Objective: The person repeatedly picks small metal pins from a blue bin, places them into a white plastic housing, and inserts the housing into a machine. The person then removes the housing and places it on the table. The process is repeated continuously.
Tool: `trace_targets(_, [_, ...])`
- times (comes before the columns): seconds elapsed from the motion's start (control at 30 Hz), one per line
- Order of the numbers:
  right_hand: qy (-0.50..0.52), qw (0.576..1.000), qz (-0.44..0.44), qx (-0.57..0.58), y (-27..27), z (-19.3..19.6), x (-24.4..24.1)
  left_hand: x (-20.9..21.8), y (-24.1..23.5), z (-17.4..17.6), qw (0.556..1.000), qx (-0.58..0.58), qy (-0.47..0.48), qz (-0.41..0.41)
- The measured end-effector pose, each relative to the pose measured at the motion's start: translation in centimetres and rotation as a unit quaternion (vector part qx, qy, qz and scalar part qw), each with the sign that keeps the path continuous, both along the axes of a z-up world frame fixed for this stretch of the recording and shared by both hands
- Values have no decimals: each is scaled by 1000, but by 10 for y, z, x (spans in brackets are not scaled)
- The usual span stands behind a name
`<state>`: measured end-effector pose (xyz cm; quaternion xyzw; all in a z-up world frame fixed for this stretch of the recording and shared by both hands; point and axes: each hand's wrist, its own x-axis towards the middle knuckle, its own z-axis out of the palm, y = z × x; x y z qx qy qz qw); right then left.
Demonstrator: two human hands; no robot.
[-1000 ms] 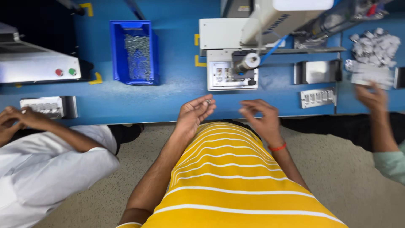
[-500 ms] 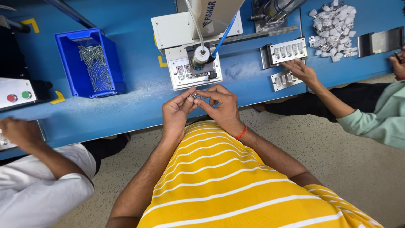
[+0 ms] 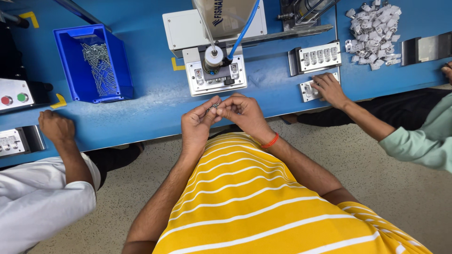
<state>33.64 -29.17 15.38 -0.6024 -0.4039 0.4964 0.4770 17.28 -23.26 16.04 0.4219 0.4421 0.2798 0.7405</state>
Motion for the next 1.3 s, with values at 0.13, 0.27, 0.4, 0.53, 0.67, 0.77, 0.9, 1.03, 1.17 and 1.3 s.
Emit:
trace_targets(0.13, [90,995,24,-27,-1,-6,8,1,-2,-2,1000,-18,5,-9])
trace_targets(0.27, [-125,989,-37,64,-2,-5,27,-1,0,-10,998,-57,-13,13])
trace_targets(0.4, [-302,929,-158,147,17,-11,62,-12,3,-18,995,-90,-25,44])
trace_targets(0.53, [-325,924,-147,139,37,-29,79,-20,3,-25,993,-105,-37,28])
trace_targets(0.67, [-346,925,-123,100,46,-42,80,-29,4,-27,993,-117,-23,24])
trace_targets(0.77, [-461,870,-83,157,50,-44,81,-33,6,-28,992,-122,-28,29])
trace_targets(0.9, [-497,858,-47,120,61,-37,79,-39,8,-33,992,-116,-41,27])
trace_targets(1.03, [-440,890,-76,93,65,-10,74,-40,9,-38,994,-109,-29,6])
trace_targets(1.17, [-377,914,-104,106,43,33,48,-44,7,-38,993,-104,-59,-4])
trace_targets(1.3, [-230,963,54,132,21,55,5,-42,8,-36,988,-114,-105,-14])
